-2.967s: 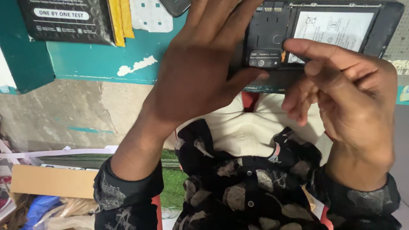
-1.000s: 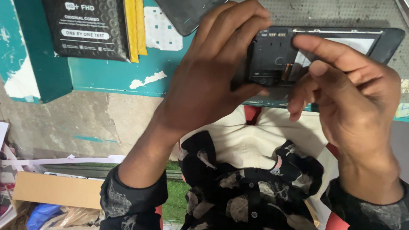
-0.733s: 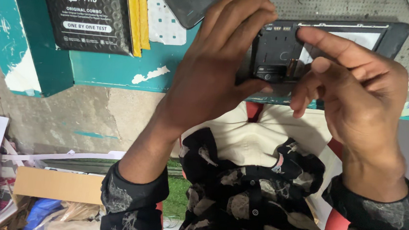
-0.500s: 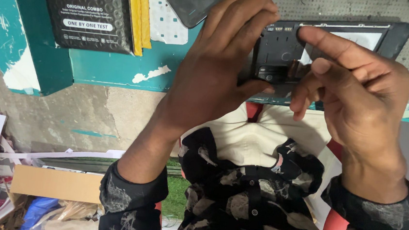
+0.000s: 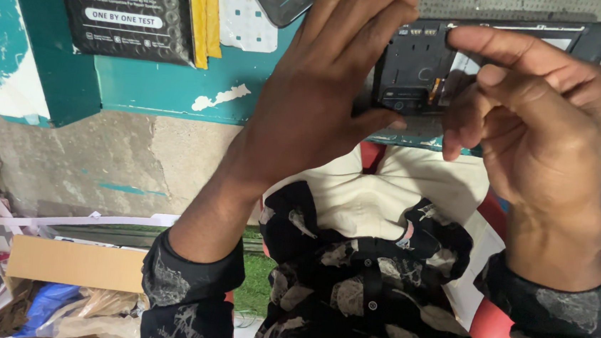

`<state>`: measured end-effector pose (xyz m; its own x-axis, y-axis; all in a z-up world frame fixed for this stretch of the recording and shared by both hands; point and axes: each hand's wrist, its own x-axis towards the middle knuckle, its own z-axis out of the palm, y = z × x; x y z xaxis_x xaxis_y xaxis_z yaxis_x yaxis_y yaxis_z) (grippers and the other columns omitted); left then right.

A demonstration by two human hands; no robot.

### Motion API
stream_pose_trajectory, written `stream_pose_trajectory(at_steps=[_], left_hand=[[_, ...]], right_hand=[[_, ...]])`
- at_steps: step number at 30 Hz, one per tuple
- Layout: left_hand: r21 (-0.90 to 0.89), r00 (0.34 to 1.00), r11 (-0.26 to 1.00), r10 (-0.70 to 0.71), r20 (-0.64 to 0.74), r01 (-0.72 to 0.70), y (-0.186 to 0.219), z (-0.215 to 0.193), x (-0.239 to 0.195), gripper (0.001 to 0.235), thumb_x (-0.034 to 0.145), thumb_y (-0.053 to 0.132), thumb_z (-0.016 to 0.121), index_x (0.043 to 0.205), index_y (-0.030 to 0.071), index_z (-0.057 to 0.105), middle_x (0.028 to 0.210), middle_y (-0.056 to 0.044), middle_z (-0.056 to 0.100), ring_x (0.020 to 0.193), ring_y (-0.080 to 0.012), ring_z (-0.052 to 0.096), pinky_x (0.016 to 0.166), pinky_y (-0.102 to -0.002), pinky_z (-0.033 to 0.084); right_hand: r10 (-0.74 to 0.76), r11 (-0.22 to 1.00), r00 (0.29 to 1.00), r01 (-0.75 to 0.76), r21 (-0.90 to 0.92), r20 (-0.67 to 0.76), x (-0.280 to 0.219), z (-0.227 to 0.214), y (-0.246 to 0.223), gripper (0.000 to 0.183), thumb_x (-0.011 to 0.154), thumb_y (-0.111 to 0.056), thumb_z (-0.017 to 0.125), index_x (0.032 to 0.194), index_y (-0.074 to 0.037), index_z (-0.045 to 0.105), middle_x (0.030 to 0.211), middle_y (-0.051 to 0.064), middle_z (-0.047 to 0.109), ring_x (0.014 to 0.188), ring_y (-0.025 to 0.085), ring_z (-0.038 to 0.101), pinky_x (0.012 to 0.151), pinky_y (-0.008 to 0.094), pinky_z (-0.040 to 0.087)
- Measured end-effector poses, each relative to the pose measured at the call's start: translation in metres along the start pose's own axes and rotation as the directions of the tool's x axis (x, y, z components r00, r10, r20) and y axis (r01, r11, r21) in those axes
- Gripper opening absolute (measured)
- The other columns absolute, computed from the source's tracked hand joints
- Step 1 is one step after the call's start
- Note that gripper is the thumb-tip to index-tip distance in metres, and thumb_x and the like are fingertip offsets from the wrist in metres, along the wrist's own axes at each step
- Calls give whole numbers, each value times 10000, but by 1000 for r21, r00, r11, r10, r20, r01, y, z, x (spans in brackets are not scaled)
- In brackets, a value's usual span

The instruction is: The person disassembles a smartphone by removing the back cover and using tweezers to detach internal components. They carefully lift and separate parts from the main body, handling the device with both hands throughout the process.

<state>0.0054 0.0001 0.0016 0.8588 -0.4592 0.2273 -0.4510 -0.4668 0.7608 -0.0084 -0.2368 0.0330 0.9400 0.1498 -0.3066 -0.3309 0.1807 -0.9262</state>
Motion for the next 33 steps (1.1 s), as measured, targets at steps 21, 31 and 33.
stream_pose_trajectory(at_steps=[21, 31, 33], left_hand=[[32, 995, 996, 86, -45, -85, -12, 6, -11, 1018, 768, 307, 1020, 1544, 73, 405, 1522, -125, 459, 1415, -354, 442, 1189, -449, 410], [37, 991, 991, 130, 23, -131, -19, 1, -11, 897, 810, 375, 893, 1481, 11, 422, 1463, -188, 477, 1403, -433, 431, 1169, -494, 404], [13, 988, 988, 151, 38, -152, -20, -2, -10, 810, 880, 368, 850, 1469, -8, 439, 1438, -203, 502, 1377, -440, 446, 1150, -505, 401]], right_hand=[[16, 1000, 999, -17, 10, 48, 2, -2, 2, 286, 1074, 24, 440, 1214, 161, 648, 691, 147, 600, 534, 212, 583, 589, 328, 579], [-46, 977, 997, 56, -204, 55, -11, -10, 4, 236, 1083, 42, 503, 1237, 83, 677, 665, 94, 606, 492, 121, 580, 486, 239, 507], [-76, 898, 995, 95, -428, 62, -19, -5, 4, 201, 1065, 64, 567, 1239, 74, 667, 725, 84, 627, 561, 113, 599, 508, 227, 493]])
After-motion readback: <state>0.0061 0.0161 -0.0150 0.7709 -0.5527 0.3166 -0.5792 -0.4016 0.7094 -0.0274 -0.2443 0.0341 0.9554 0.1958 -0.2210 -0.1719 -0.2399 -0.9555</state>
